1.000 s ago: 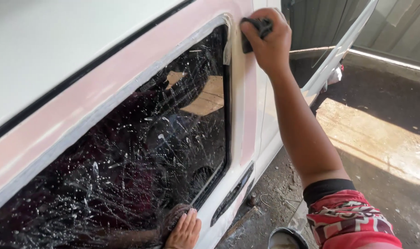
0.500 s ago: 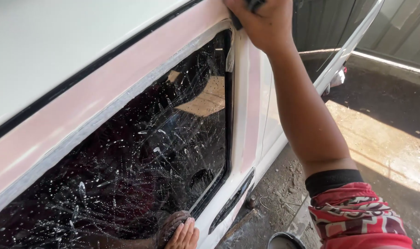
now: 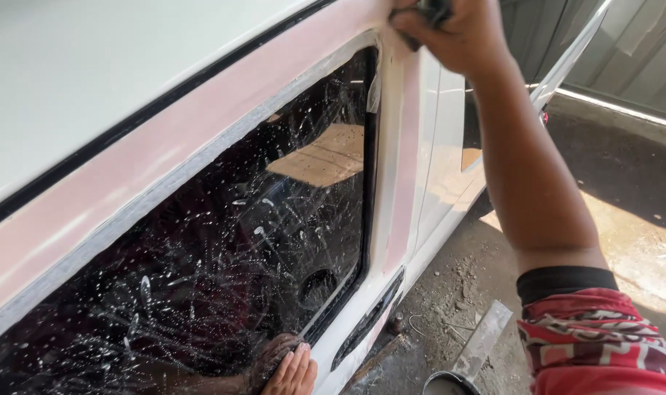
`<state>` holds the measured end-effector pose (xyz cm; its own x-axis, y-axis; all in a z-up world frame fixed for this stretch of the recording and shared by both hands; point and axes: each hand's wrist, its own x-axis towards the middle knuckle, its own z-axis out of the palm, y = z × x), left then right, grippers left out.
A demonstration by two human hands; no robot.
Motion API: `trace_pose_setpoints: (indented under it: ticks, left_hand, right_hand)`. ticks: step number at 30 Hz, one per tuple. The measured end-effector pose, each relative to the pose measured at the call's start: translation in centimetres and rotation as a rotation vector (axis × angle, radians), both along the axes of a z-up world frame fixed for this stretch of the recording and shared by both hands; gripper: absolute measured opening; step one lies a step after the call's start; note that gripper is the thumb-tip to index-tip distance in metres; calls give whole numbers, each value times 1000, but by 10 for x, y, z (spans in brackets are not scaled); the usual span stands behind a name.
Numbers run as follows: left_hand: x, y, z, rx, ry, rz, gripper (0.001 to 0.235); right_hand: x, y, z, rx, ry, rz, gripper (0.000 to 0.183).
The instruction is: The person scrubs the side of a white car with a black sponge and a cloth, focusing on the area around the door and window. They dip the sponge into a bucket of water to rinse it and continue scrubbing the vehicle's exterior.
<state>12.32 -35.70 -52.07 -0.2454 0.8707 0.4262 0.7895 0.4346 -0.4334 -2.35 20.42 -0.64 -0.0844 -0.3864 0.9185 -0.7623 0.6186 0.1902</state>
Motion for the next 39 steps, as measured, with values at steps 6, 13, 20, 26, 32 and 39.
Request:
trace_pose_setpoints:
  ticks: [6,13,20,26,32,39]
  left_hand:
    - [6,4,14,-18,5,20,23]
    - [1,5,7,-24,21,37,25]
    - [7,0,14,-45,-61,8,30]
    - [10,5,26,-47,-39,15,26]
    - [10,8,28,-57,48,53,29]
    - [15,14,42,-64,50,121,32]
  right_hand:
    - [21,-34,25,31,-78,77,8]
    - [6,-7,16,128,-91,-25,9]
    - [-8,15,14,229,-86,-76,7]
    - [28,-83,52,331,121,99,9]
    - [3,-28,27,244,-164,-54,9]
    - [55,-124,67,395,295,126,17]
